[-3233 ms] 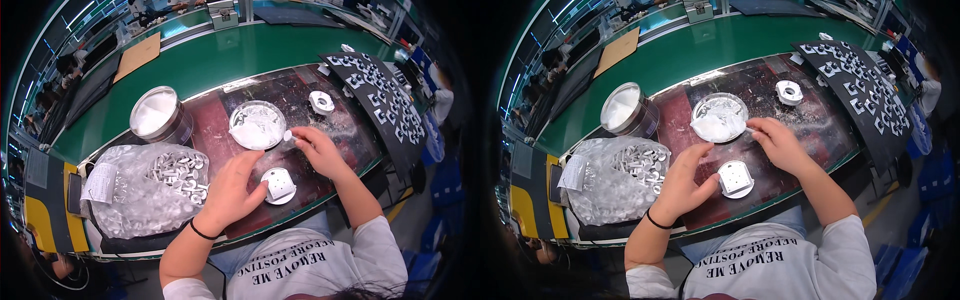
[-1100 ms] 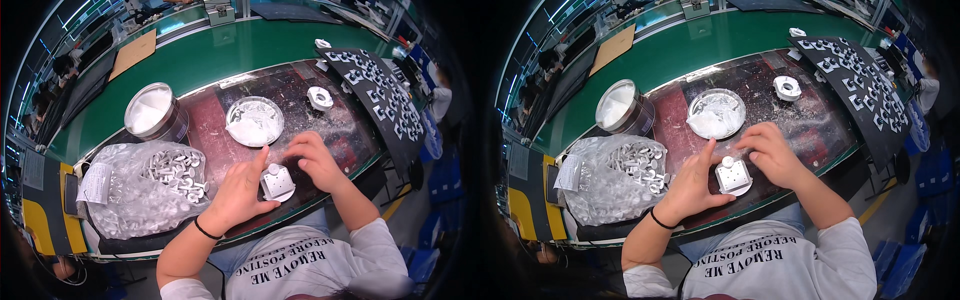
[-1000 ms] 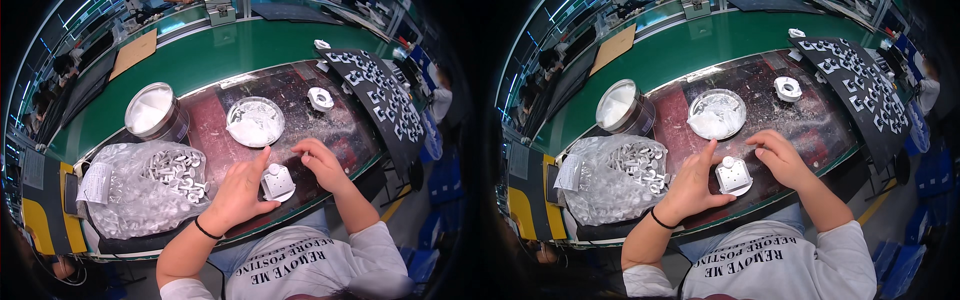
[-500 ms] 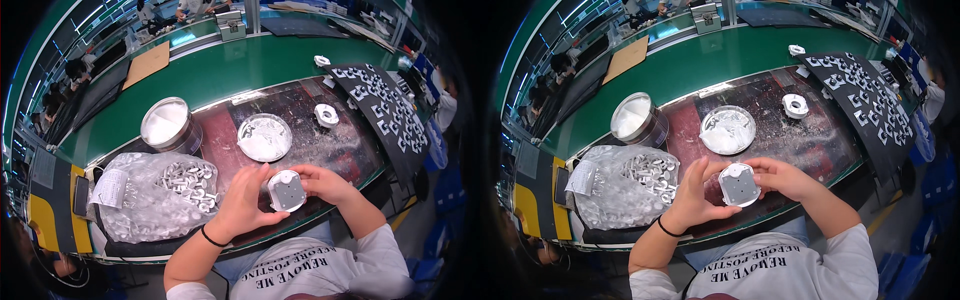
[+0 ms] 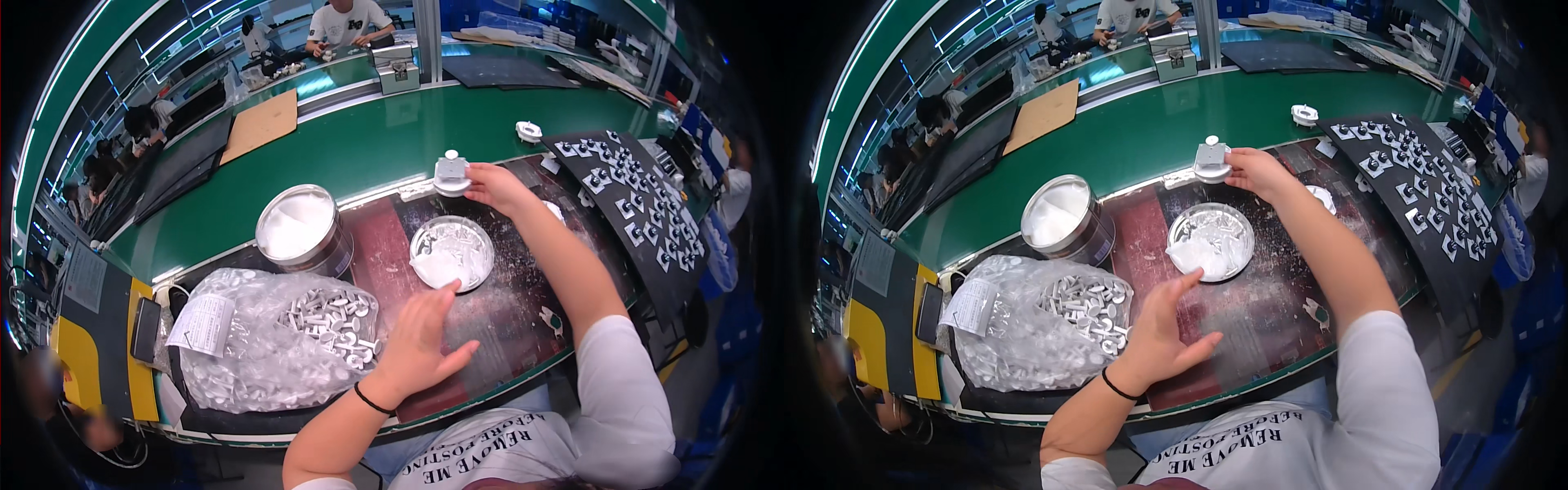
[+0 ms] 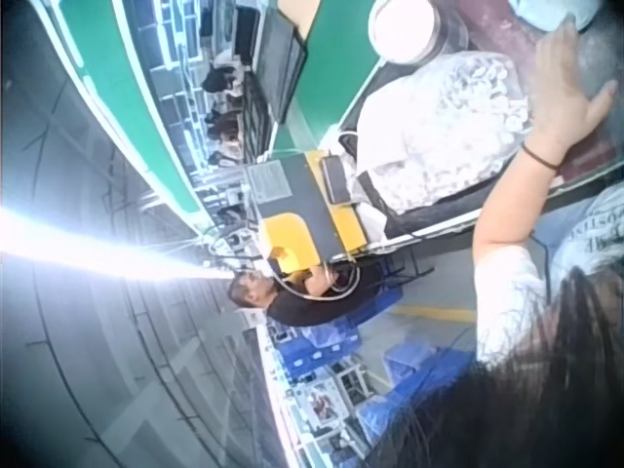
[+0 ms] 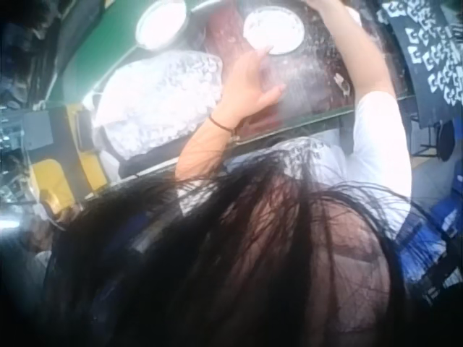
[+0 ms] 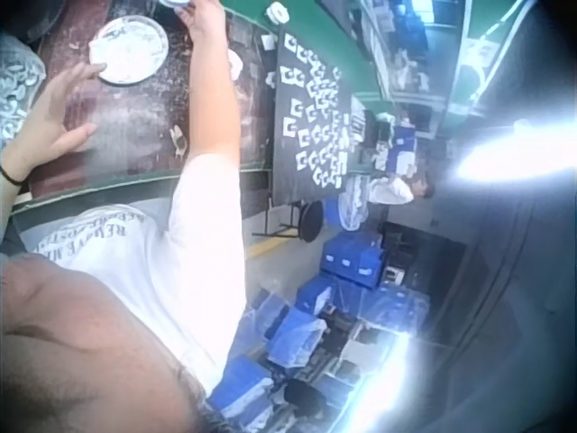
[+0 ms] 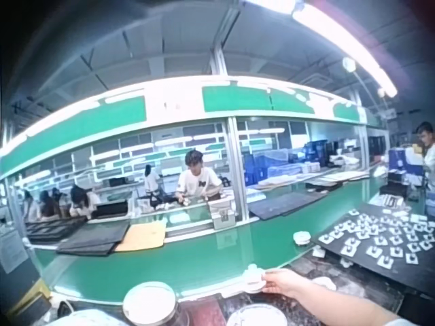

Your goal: The person repeatedly picks small white cylindrical parts from a plastic bag, applies a white substance to their ends using a small stick, and inserts them into holes on a white square base. The person then places the assembled units onto a black tray. This process is repeated continuously throughout the clip.

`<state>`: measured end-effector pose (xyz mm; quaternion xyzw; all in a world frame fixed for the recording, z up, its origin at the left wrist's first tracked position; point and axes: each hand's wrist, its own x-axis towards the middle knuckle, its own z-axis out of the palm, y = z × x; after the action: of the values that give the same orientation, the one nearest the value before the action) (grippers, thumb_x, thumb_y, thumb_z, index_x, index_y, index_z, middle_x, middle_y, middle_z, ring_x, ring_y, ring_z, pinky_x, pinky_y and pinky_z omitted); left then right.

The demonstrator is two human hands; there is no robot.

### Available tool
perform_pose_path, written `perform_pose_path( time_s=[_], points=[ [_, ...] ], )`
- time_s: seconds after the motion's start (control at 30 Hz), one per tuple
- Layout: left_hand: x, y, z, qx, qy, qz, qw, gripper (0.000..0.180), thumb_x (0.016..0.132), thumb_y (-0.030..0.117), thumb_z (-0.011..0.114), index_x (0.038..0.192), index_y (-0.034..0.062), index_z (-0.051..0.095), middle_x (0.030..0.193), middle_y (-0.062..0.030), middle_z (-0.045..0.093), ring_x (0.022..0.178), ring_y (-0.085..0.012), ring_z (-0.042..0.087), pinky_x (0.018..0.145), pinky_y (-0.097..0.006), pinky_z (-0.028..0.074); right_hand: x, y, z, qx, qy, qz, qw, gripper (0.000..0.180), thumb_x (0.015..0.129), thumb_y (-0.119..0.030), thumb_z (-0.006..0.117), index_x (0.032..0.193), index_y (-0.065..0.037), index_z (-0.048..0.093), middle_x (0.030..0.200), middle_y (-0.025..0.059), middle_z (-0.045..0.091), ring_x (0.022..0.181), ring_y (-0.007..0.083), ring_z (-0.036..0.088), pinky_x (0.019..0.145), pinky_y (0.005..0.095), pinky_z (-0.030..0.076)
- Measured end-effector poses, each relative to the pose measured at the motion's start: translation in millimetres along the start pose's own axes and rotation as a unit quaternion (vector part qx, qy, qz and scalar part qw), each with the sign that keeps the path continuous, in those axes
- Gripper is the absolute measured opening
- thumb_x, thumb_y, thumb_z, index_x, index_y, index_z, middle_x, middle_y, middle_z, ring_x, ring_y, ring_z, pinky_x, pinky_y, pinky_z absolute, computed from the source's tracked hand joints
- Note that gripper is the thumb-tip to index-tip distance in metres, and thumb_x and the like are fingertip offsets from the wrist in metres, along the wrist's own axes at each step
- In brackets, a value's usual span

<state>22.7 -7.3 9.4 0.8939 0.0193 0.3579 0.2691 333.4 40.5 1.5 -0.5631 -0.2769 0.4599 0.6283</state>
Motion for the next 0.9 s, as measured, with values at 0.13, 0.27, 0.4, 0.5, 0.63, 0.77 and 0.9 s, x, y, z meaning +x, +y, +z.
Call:
perform_pose_path(
  time_s=[0.13,0.27,0.4,0.5,0.63,0.77,0.9],
  points=[
    [-6,-6,17,-0.049,-0.012,0.066,0.997,0.094,0.071,0.019,0.076,0.143,0.0120,0.017,0.130,-0.0207,0.048,0.105,-0.0382,0.052,0.088,-0.046,0.041,74,14,7,0.025,0.058,0.006,0.998,0.027,0.090,-0.017,0.059,0.112,-0.001,0.054,0.095,0.0063,0.060,0.082,0.0141,0.059,0.071,0.0274,0.054],
    [-9,-5,17,-0.066,-0.031,0.047,0.996,0.091,0.072,0.017,0.074,0.143,0.0172,0.018,0.131,-0.0212,0.047,0.105,-0.0395,0.052,0.085,-0.047,0.042,116,25,33,0.052,0.093,0.001,0.994,0.036,0.087,-0.016,0.065,0.117,0.001,0.053,0.095,0.0082,0.057,0.080,0.0169,0.059,0.071,0.0297,0.056],
    [-10,-10,17,-0.072,-0.053,0.037,0.995,0.088,0.073,0.016,0.074,0.143,0.0170,0.019,0.132,-0.0210,0.046,0.107,-0.0396,0.052,0.086,-0.047,0.042,131,28,37,0.022,0.074,0.008,0.997,0.039,0.083,-0.017,0.070,0.115,0.002,0.056,0.094,0.0100,0.059,0.079,0.0179,0.060,0.069,0.0298,0.056],
    [-10,-11,17,-0.080,-0.064,0.037,0.994,0.086,0.074,0.016,0.073,0.142,0.0161,0.020,0.132,-0.0204,0.046,0.109,-0.0394,0.052,0.087,-0.046,0.042,127,22,38,-0.080,0.080,-0.001,0.994,0.033,0.083,-0.020,0.069,0.107,0.001,0.061,0.095,0.0107,0.062,0.077,0.0178,0.062,0.067,0.0270,0.054],
    [-9,-10,17,-0.085,-0.078,0.027,0.993,0.082,0.074,0.015,0.072,0.140,0.0155,0.023,0.131,-0.0193,0.047,0.110,-0.0383,0.052,0.087,-0.046,0.043,126,9,18,-0.136,0.134,-0.024,0.981,0.030,0.084,-0.023,0.065,0.104,-0.001,0.063,0.093,0.0077,0.063,0.076,0.0186,0.063,0.065,0.0269,0.054],
    [-9,-12,17,-0.085,-0.090,0.021,0.992,0.078,0.075,0.015,0.072,0.138,0.0147,0.027,0.131,-0.0192,0.047,0.109,-0.0373,0.053,0.087,-0.045,0.043,123,1,-32,-0.585,0.329,-0.179,0.719,0.028,0.073,-0.019,0.061,0.099,-0.012,0.069,0.108,0.0099,0.062,0.099,0.0276,0.060,0.084,0.0398,0.049],
    [-5,-10,15,-0.090,-0.082,0.023,0.992,0.058,0.078,0.014,0.066,0.130,0.0056,0.040,0.132,-0.0167,0.047,0.111,-0.0327,0.052,0.090,-0.043,0.043,124,6,-67,-0.669,0.473,-0.199,0.538,0.042,0.076,-0.015,0.060,0.118,-0.017,0.056,0.123,0.0066,0.054,0.115,0.0271,0.050,0.088,0.0470,0.047]
  ],
)
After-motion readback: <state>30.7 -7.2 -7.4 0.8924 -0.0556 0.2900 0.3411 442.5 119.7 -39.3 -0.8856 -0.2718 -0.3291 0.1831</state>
